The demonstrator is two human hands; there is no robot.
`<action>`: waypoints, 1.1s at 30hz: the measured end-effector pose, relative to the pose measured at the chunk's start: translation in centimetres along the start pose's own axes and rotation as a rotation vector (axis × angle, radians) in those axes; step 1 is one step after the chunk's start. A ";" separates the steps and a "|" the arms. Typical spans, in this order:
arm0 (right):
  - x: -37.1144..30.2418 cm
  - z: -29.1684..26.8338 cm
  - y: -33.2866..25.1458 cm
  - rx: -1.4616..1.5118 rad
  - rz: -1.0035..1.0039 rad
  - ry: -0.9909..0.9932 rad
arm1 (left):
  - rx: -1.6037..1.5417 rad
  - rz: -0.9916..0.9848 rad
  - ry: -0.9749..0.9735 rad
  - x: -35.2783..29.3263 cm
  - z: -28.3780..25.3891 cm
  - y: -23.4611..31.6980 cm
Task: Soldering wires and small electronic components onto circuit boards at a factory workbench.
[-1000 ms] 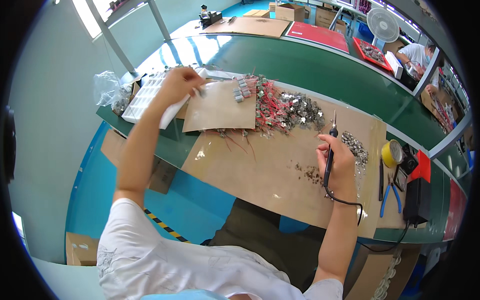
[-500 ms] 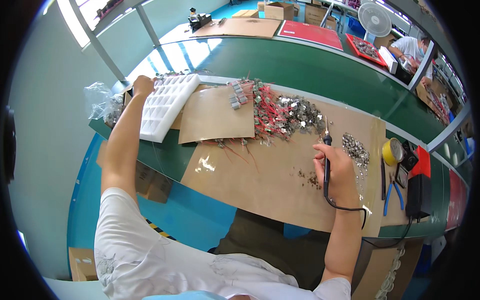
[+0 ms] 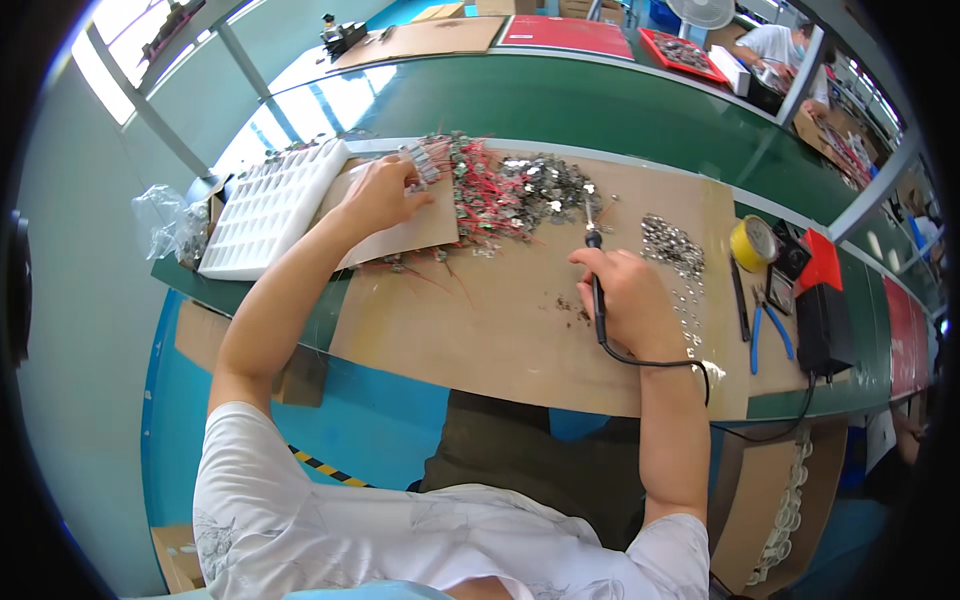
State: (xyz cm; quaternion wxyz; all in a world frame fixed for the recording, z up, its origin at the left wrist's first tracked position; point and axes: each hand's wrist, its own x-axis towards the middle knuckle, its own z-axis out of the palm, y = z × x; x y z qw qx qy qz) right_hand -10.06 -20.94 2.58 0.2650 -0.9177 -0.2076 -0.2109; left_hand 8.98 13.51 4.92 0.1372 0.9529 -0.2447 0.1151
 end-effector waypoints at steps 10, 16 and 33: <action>-0.3 0.1 2.1 0.012 -0.002 0.092 | 0.064 -0.071 -0.260 3.4 0.0 -1.5; -0.7 0.0 3.1 0.103 0.051 0.099 | -0.382 -0.199 -0.136 1.9 -1.6 -0.2; -1.1 0.4 2.8 0.122 -0.035 0.034 | -0.375 0.694 -0.363 -8.8 1.8 12.6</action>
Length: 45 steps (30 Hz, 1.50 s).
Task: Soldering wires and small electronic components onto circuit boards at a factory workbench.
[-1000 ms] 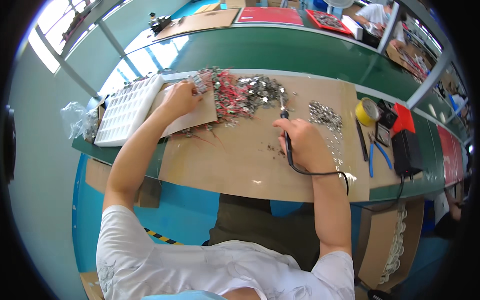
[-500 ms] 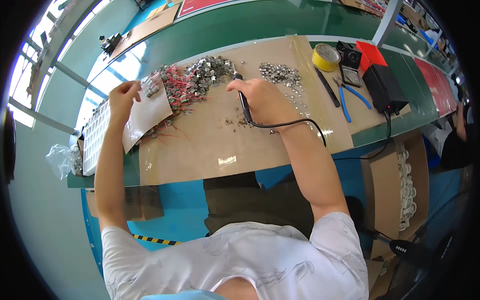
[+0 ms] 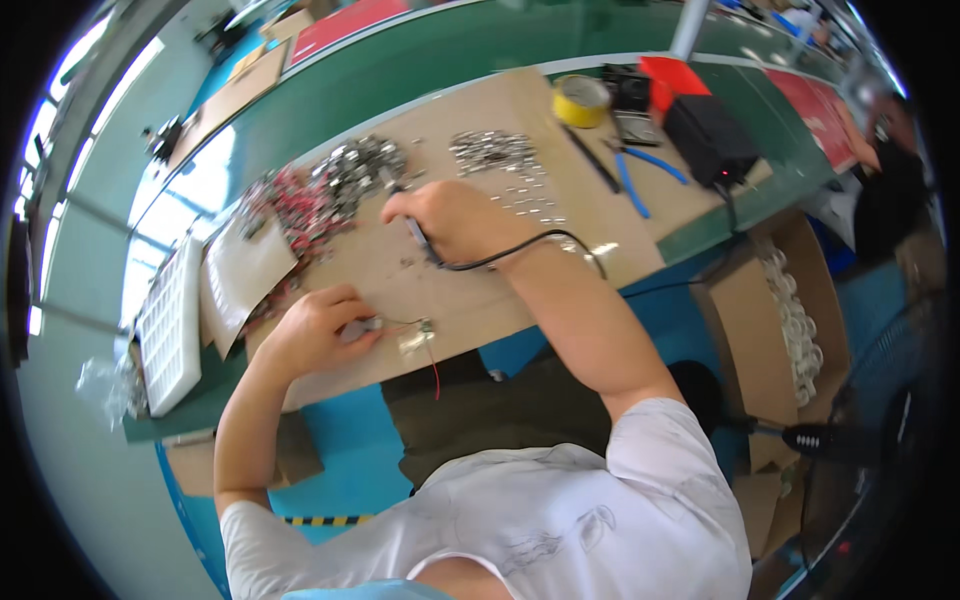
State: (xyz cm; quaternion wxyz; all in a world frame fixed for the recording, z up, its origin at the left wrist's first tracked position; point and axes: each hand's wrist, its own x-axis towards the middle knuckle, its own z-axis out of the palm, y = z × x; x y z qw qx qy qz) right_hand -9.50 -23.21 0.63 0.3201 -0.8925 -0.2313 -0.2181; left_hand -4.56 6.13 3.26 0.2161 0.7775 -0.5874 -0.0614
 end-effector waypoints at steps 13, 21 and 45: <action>0.4 -0.2 -1.0 0.077 0.065 -0.153 | -1.010 -0.289 0.532 7.1 -1.4 -4.0; 0.9 -0.6 -2.0 0.074 0.077 -0.155 | -0.963 -0.409 0.490 5.8 1.4 -5.0; -7.8 1.5 -6.0 0.237 0.395 0.432 | -0.394 -0.326 0.212 6.1 3.0 -3.7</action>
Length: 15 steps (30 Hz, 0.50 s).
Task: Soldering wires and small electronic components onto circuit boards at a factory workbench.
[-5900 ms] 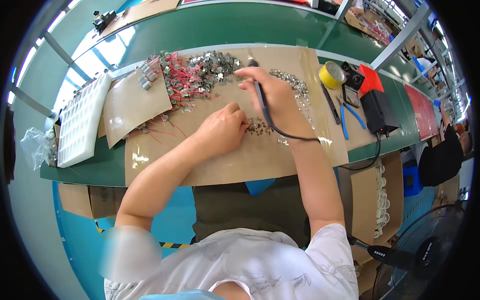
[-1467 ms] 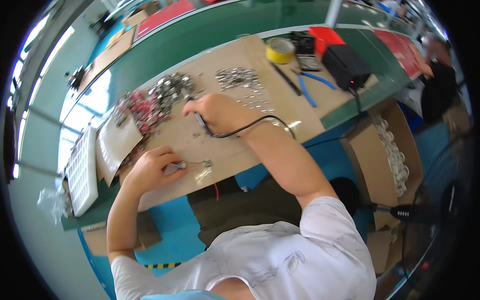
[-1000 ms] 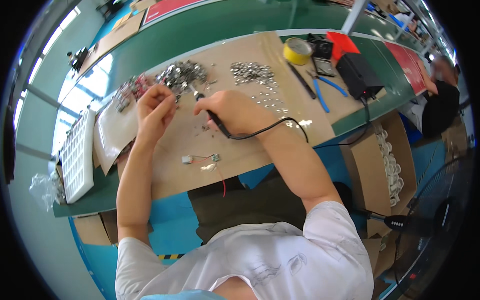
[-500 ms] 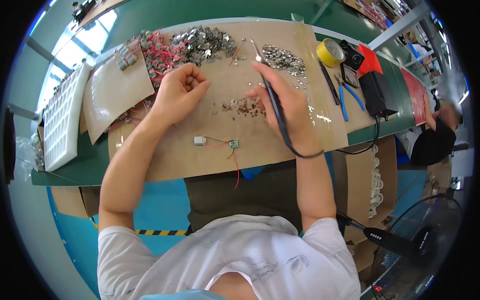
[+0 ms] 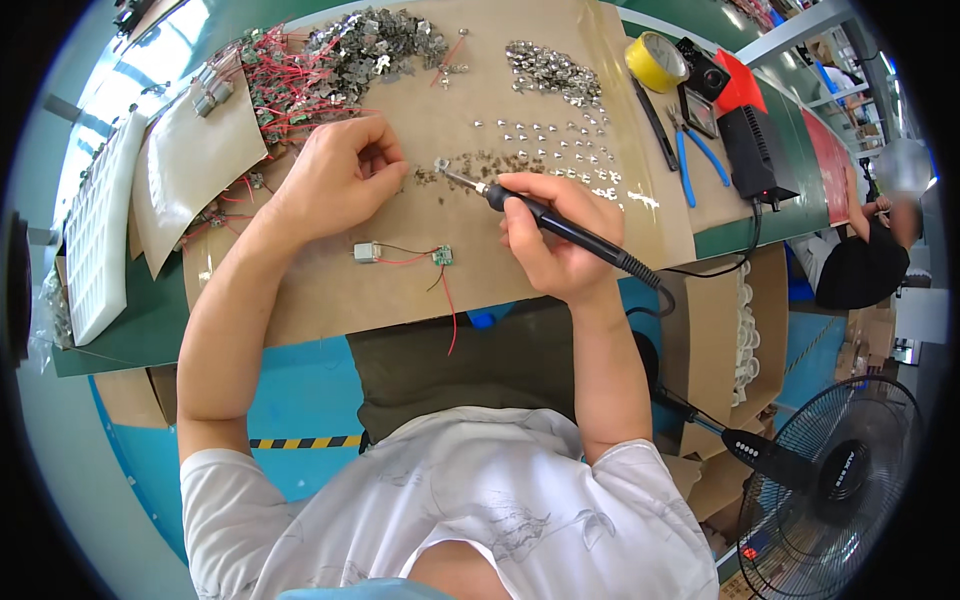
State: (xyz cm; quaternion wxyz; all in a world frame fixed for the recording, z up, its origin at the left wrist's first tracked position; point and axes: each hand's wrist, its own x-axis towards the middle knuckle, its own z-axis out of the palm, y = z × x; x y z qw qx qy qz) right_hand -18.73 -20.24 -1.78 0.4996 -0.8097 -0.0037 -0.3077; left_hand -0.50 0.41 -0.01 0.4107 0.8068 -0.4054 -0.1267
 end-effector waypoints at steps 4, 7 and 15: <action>0.3 0.1 -0.2 -0.001 0.029 -0.018 | 0.009 0.018 0.014 -0.1 0.0 0.0; 0.5 0.1 0.0 -0.014 0.024 -0.039 | 0.009 -0.003 -0.001 -0.1 0.0 0.1; 0.4 0.1 0.1 -0.009 0.025 -0.051 | 0.058 0.037 0.011 -0.2 0.1 0.2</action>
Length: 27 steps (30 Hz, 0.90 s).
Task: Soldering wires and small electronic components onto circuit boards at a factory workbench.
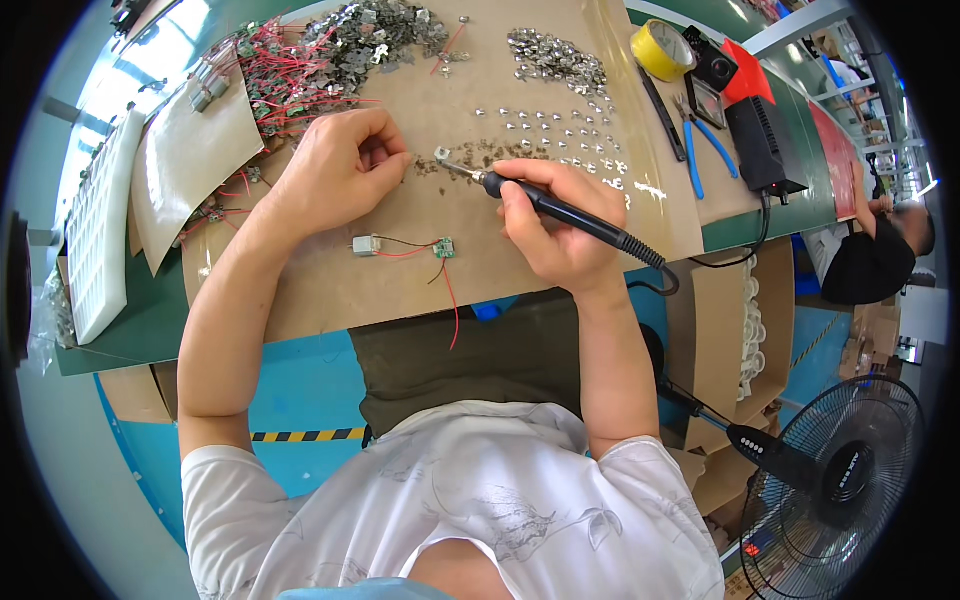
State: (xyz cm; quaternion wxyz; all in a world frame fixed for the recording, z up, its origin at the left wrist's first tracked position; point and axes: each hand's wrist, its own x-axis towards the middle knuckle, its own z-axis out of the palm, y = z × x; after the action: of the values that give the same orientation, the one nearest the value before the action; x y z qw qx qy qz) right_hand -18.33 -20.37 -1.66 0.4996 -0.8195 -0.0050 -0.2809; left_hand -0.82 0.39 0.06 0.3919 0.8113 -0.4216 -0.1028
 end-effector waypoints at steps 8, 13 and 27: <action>0.0 -0.1 -0.2 -0.010 0.017 -0.004 | 0.023 -0.020 -0.009 0.0 0.1 0.1; 0.1 -0.1 -0.1 -0.020 -0.001 -0.008 | 0.037 -0.015 -0.004 0.0 0.2 -0.1; -0.1 -0.3 -0.2 -0.011 -0.015 -0.015 | 0.064 0.015 -0.007 -0.1 0.2 0.1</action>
State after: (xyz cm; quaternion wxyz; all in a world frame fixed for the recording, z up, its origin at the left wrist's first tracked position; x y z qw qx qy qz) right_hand -18.63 -20.48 -1.51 0.4928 -0.8243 -0.0133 -0.2783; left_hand -1.06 0.33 0.03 0.3649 0.8198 -0.4322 -0.0891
